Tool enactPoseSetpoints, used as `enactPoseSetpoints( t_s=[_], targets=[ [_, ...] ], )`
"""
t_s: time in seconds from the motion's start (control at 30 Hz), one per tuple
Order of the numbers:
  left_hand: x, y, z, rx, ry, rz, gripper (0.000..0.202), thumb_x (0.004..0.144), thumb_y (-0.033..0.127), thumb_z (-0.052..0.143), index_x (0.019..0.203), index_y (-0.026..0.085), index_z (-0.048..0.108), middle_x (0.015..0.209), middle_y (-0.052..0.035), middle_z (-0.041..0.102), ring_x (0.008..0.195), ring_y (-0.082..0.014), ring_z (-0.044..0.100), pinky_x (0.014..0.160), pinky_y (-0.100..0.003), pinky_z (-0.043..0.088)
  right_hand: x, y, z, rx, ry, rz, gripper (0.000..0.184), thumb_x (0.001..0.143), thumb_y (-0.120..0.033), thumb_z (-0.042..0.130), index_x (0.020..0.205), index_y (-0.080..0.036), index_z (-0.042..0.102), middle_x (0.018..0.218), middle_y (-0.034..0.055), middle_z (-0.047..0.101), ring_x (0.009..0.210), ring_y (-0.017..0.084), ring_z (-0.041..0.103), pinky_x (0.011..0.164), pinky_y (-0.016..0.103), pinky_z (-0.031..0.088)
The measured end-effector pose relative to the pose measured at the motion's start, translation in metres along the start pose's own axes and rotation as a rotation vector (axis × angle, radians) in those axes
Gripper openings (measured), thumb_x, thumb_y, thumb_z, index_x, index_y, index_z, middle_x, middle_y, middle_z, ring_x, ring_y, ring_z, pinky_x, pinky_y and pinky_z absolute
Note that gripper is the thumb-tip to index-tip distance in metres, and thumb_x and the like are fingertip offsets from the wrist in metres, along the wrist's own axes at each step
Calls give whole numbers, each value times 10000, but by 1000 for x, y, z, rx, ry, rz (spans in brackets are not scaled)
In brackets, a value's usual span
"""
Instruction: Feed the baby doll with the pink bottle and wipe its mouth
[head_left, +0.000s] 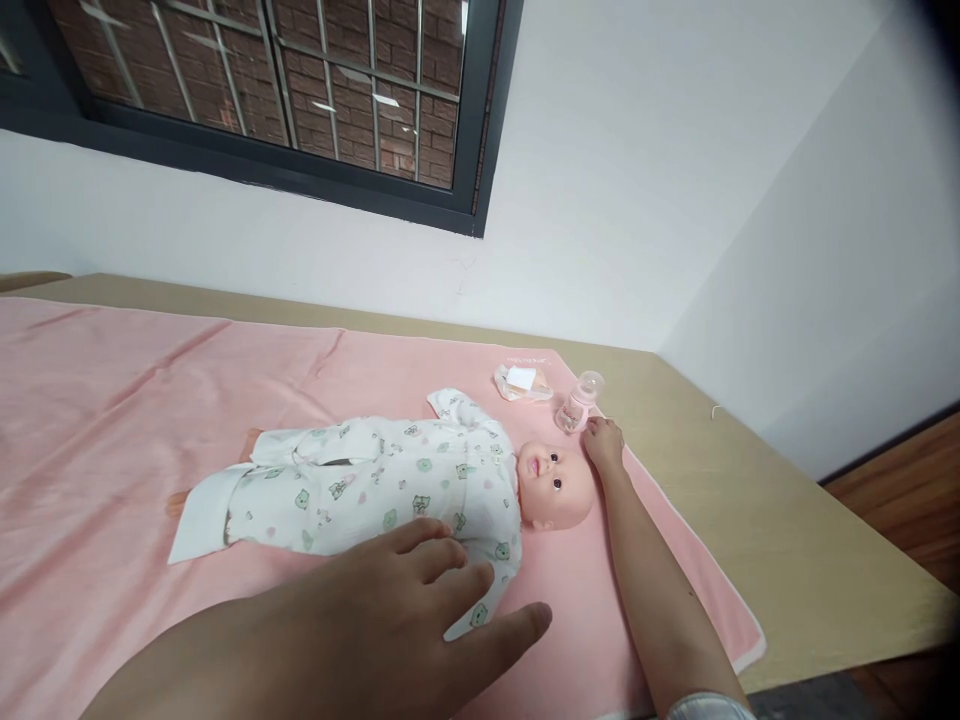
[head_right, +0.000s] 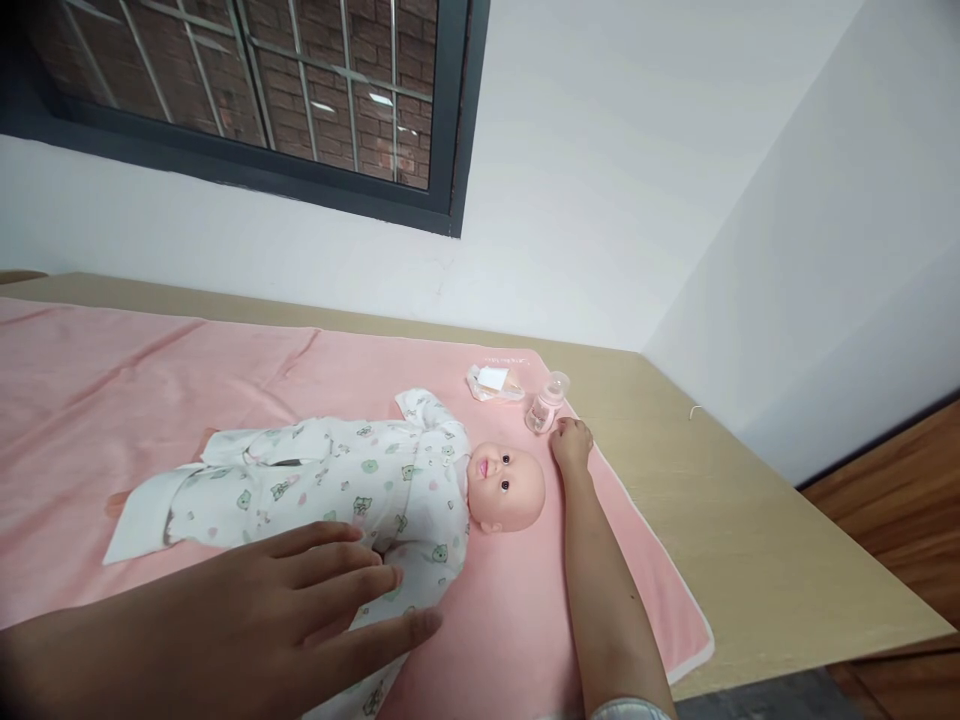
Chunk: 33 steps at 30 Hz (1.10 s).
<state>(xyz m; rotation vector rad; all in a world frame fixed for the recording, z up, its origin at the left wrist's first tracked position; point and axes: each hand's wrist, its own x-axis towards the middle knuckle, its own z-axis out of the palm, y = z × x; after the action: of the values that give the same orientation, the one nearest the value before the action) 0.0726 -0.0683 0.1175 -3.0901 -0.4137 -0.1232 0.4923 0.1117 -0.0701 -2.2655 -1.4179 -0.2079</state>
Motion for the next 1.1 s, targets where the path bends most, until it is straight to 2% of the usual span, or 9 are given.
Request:
enactPoseSetpoints(
  t_s=[0.17, 0.33, 0.63, 0.8, 0.9, 1.0, 1.1],
  targets=[
    [0, 1, 0, -4, -20, -9, 626, 881, 399, 576, 1464, 311, 368, 1209, -68, 654, 997, -292, 647, 921, -468, 472, 0, 1, 0, 10, 3, -14, 391, 804, -176, 457, 1089, -100, 714, 1104, 184, 673, 1025, 264, 614, 947, 339, 426],
    [1, -1, -2, 0, -35, -5, 607, 894, 404, 556, 1463, 303, 369, 1214, -71, 651, 1006, -295, 643, 930, -474, 469, -1, 0, 0, 25, 20, -12, 411, 802, -163, 446, 1123, -91, 693, 1108, 191, 669, 1026, 260, 613, 929, 330, 433],
    [5, 0, 0, -1, -53, -47, 698, 823, 397, 677, 1450, 326, 378, 1187, -56, 659, 994, -286, 640, 934, -464, 466, 0, 2, 2, 87, 39, -24, 380, 777, -152, 457, 1045, -97, 720, 1050, 179, 676, 989, 254, 615, 949, 335, 431],
    [4, -2, -1, -28, -46, -36, 711, 808, 360, 686, 1451, 308, 384, 1217, -69, 646, 1015, -298, 634, 948, -471, 456, -2, -4, -7, 170, 138, -12, 436, 792, -155, 411, 1148, -68, 648, 1147, 201, 601, 1056, 269, 572, 993, 371, 411],
    [4, -2, -1, -61, -16, -42, 654, 818, 317, 676, 1422, 297, 426, 1214, -65, 648, 1033, -283, 631, 955, -438, 453, -2, -11, -16, 294, 256, 27, 452, 789, -157, 369, 1162, -90, 615, 1180, 179, 554, 1098, 251, 539, 1013, 359, 398],
    [5, -2, -1, -98, 19, -48, 586, 838, 287, 658, 1391, 292, 462, 1194, -51, 656, 1061, -254, 622, 950, -378, 456, 0, -20, -25, 456, 375, 76, 456, 800, -181, 344, 1185, -114, 580, 1205, 159, 526, 1061, 222, 547, 1000, 346, 404],
    [6, -1, -2, -90, -20, -58, 640, 790, 279, 703, 1385, 295, 468, 1164, -43, 670, 1042, -267, 630, 907, -377, 476, 2, -29, -34, 558, 444, 68, 448, 836, -228, 327, 1213, -122, 544, 1190, 149, 533, 987, 197, 560, 961, 339, 427]
  ],
)
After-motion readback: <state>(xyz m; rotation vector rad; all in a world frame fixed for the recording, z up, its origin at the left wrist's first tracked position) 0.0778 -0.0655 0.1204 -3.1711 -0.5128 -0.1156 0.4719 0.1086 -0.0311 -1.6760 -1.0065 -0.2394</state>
